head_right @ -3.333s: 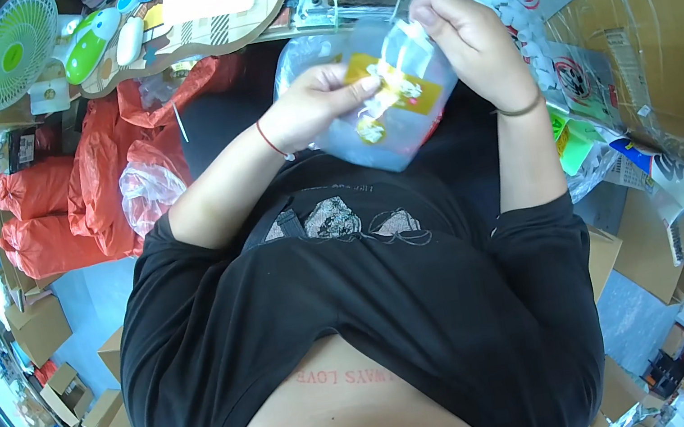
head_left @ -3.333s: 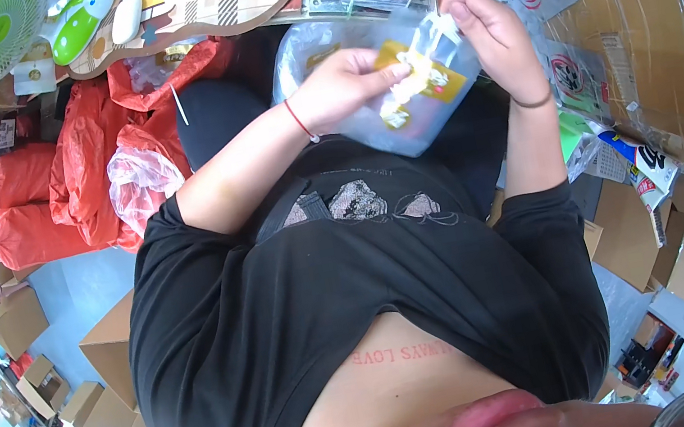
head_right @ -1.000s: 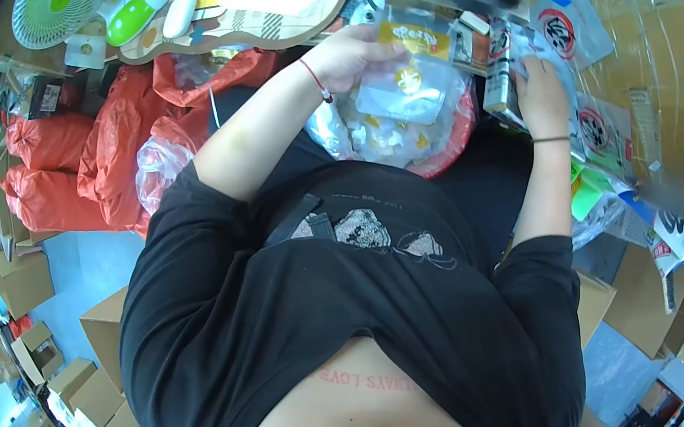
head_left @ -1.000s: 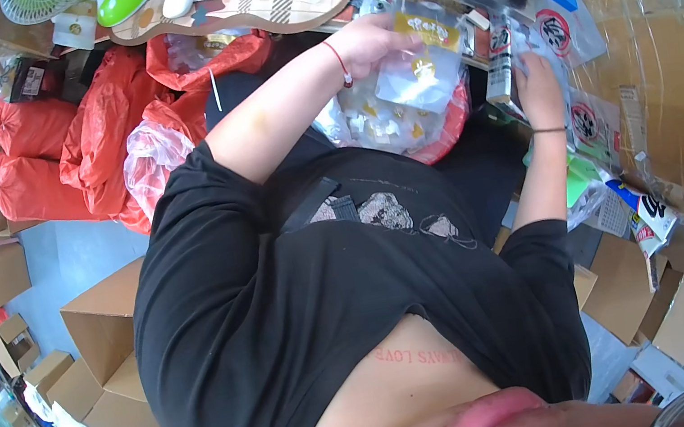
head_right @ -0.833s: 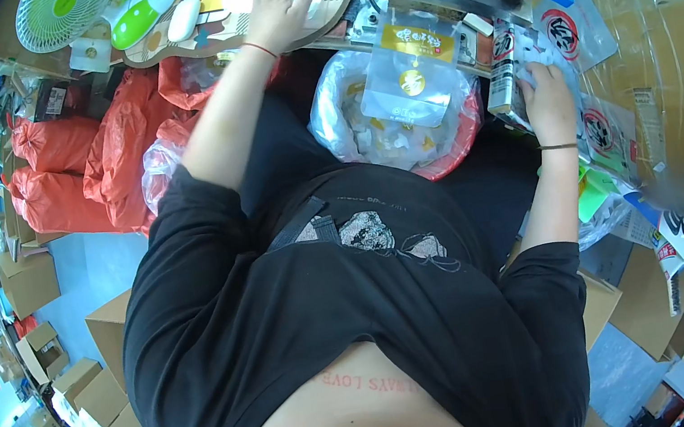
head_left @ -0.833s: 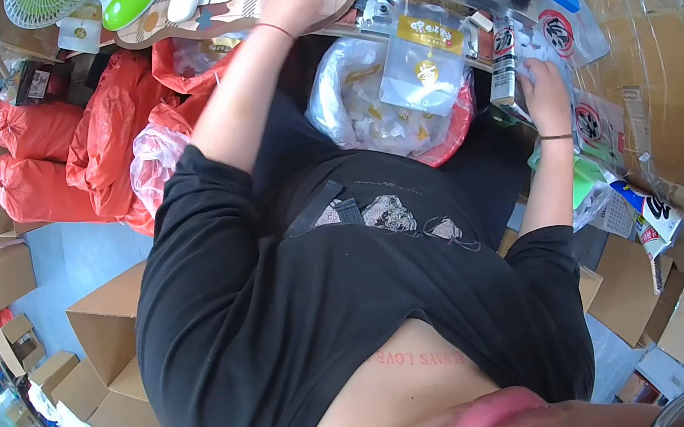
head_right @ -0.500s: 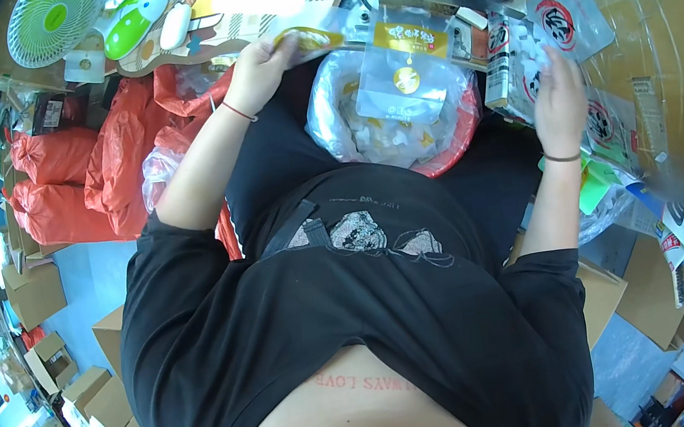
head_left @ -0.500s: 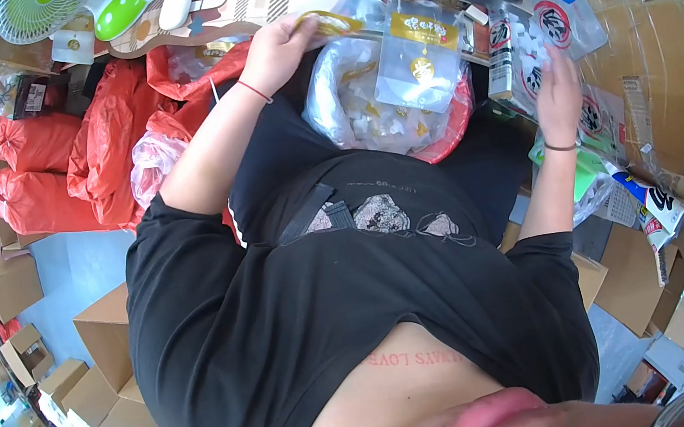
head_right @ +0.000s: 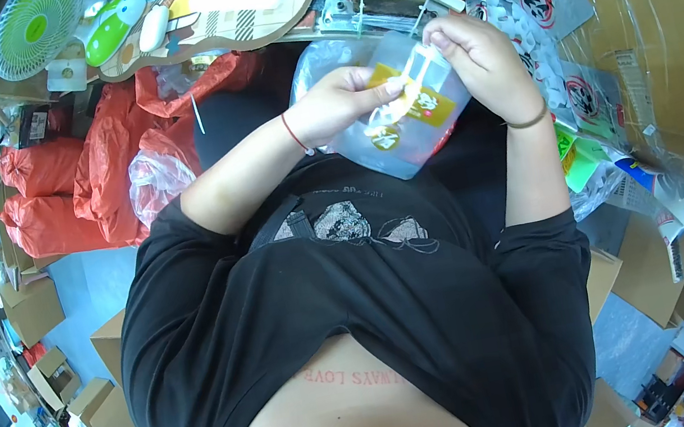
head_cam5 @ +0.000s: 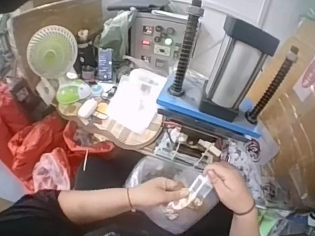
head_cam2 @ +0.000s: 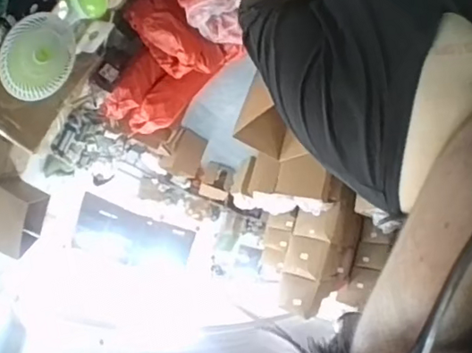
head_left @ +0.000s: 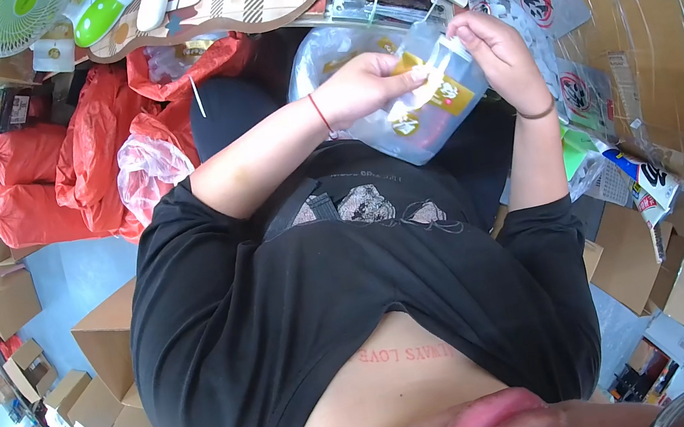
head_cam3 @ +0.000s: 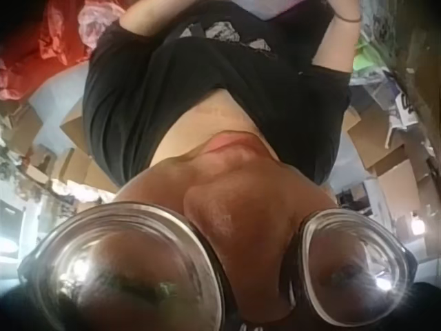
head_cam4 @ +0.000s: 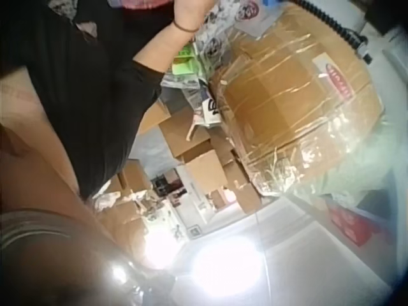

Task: Packing items into plastic bags and sealing them using a heat sealing machine.

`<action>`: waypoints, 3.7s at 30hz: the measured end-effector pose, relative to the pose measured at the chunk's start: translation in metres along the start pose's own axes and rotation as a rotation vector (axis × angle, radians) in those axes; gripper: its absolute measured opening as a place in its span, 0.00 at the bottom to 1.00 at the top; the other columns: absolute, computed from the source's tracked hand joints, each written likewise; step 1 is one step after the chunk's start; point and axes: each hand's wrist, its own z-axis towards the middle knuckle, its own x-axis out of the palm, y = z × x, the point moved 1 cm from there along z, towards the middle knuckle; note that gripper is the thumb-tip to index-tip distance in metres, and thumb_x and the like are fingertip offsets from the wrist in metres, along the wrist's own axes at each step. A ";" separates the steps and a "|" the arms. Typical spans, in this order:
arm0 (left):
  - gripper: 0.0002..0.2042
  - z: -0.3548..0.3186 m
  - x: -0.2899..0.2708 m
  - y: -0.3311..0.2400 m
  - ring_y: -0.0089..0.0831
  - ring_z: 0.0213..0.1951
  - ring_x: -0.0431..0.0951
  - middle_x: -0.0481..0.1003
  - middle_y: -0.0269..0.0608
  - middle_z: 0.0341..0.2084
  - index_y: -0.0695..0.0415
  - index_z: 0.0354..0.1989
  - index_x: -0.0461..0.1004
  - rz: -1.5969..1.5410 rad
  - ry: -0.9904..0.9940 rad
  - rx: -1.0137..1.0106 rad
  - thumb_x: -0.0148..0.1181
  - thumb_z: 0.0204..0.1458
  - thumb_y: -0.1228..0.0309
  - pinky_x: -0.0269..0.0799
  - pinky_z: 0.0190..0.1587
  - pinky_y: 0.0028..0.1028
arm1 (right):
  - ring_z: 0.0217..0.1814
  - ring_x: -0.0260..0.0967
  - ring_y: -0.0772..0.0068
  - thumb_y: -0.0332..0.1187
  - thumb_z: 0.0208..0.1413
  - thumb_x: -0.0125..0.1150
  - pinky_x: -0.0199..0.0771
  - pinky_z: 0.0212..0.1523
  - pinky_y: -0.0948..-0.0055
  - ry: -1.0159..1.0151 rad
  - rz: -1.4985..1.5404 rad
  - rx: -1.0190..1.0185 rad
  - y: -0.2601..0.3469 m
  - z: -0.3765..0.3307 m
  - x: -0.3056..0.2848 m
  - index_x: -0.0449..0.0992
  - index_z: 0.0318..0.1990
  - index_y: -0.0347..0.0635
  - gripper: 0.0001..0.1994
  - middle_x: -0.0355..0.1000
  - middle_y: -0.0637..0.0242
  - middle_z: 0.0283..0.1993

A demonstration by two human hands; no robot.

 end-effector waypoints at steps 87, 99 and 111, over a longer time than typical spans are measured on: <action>0.13 -0.006 -0.050 -0.013 0.17 0.28 0.74 0.77 0.30 0.24 0.61 0.35 0.81 0.492 -0.278 0.220 0.64 0.56 0.62 0.70 0.36 0.19 | 0.37 0.68 0.83 0.27 0.59 0.61 0.69 0.42 0.81 -0.296 0.432 0.092 0.008 0.027 0.022 0.76 0.39 0.34 0.05 0.73 0.73 0.37; 0.12 0.014 -0.011 0.018 0.21 0.38 0.80 0.80 0.36 0.37 0.63 0.46 0.77 -0.256 0.087 -0.018 0.64 0.55 0.74 0.74 0.43 0.21 | 0.29 0.65 0.84 0.36 0.66 0.53 0.64 0.27 0.83 -0.311 0.462 0.368 -0.032 -0.022 -0.010 0.68 0.48 0.40 0.11 0.70 0.72 0.33; 0.20 0.059 -0.077 -0.007 0.35 0.39 0.82 0.79 0.49 0.39 0.69 0.49 0.71 -0.016 -0.423 0.041 0.67 0.51 0.70 0.77 0.45 0.29 | 0.24 0.61 0.84 0.45 0.69 0.46 0.61 0.23 0.83 -0.461 0.350 0.440 -0.052 -0.063 0.010 0.68 0.40 0.41 0.15 0.65 0.70 0.30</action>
